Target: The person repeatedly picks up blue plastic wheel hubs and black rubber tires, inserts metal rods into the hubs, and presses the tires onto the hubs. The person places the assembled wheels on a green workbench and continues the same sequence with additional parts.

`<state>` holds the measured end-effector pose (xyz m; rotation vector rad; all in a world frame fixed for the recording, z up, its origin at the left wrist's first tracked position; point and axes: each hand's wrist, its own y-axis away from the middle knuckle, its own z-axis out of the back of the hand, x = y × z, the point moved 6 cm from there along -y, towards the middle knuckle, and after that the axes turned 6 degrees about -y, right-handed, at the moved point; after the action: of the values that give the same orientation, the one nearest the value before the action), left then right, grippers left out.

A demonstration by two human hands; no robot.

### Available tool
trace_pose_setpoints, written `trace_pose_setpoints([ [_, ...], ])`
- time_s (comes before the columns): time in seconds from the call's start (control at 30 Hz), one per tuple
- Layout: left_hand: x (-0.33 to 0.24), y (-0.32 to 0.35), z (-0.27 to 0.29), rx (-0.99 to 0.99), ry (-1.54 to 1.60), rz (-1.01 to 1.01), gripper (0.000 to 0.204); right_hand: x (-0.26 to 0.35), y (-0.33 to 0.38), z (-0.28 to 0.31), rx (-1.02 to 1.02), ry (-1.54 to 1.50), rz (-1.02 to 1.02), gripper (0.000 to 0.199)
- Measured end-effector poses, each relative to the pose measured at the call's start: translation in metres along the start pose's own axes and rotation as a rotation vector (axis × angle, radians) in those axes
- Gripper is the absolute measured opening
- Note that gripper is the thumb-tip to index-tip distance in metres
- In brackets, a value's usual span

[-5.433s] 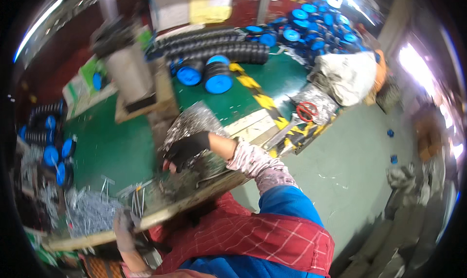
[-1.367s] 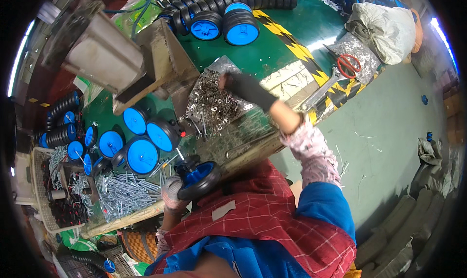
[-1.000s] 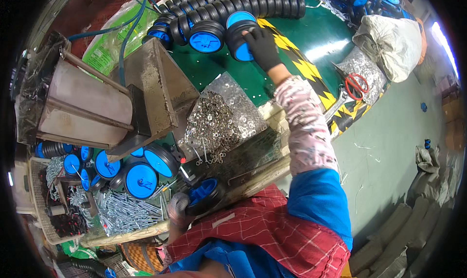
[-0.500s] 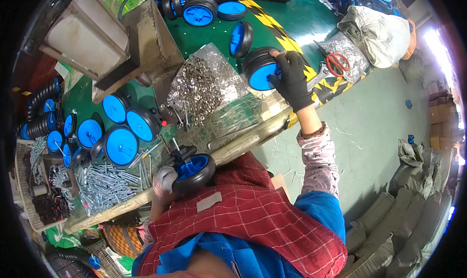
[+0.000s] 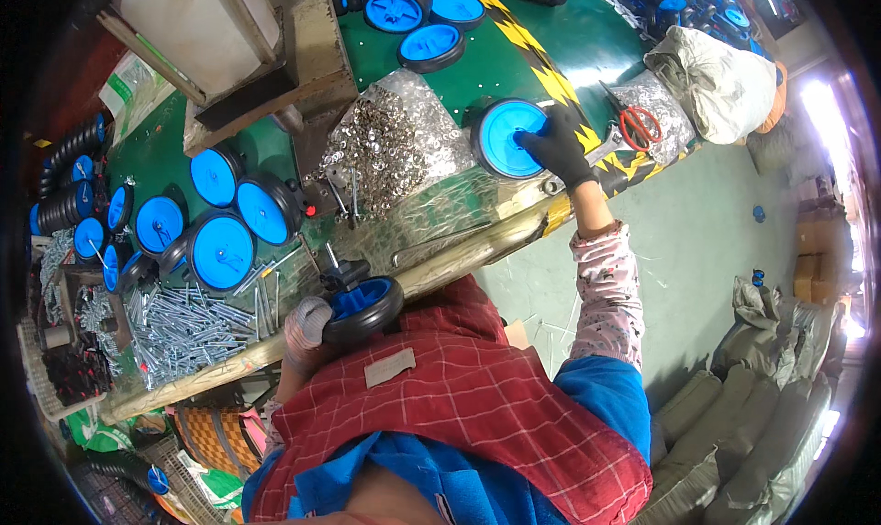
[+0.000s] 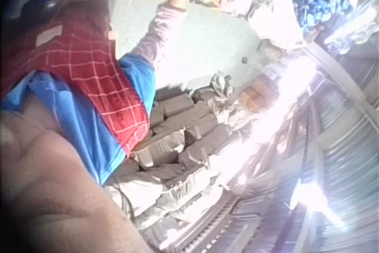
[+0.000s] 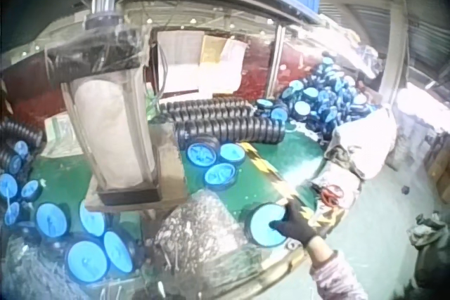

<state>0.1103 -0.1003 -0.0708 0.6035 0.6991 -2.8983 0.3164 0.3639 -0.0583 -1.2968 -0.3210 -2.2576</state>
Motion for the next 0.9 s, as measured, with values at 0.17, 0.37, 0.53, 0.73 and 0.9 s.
trace_pose_setpoints([
  [0.17, 0.008, -0.002, 0.000, -0.020, 0.065, -0.032, 0.051, 0.000, 0.010, -0.014, 0.038, -0.161, 0.020, 0.051],
  [0.37, 0.011, -0.013, 0.005, -0.041, 0.139, -0.043, 0.051, 0.074, 0.059, -0.041, 0.081, 0.488, 0.456, 0.060],
  [0.53, 0.005, -0.037, 0.015, -0.038, 0.199, -0.057, 0.047, 0.062, 0.086, -0.071, -0.072, 0.753, 0.722, 0.065],
  [0.73, -0.006, -0.058, 0.023, -0.086, 0.467, -0.104, 0.045, 0.114, 0.108, -0.085, -0.077, 0.121, 0.566, 0.059],
  [0.9, -0.010, -0.068, 0.026, 0.029, 0.620, -0.043, 0.054, 0.112, 0.115, -0.162, 0.397, -0.867, -0.020, 0.068],
])
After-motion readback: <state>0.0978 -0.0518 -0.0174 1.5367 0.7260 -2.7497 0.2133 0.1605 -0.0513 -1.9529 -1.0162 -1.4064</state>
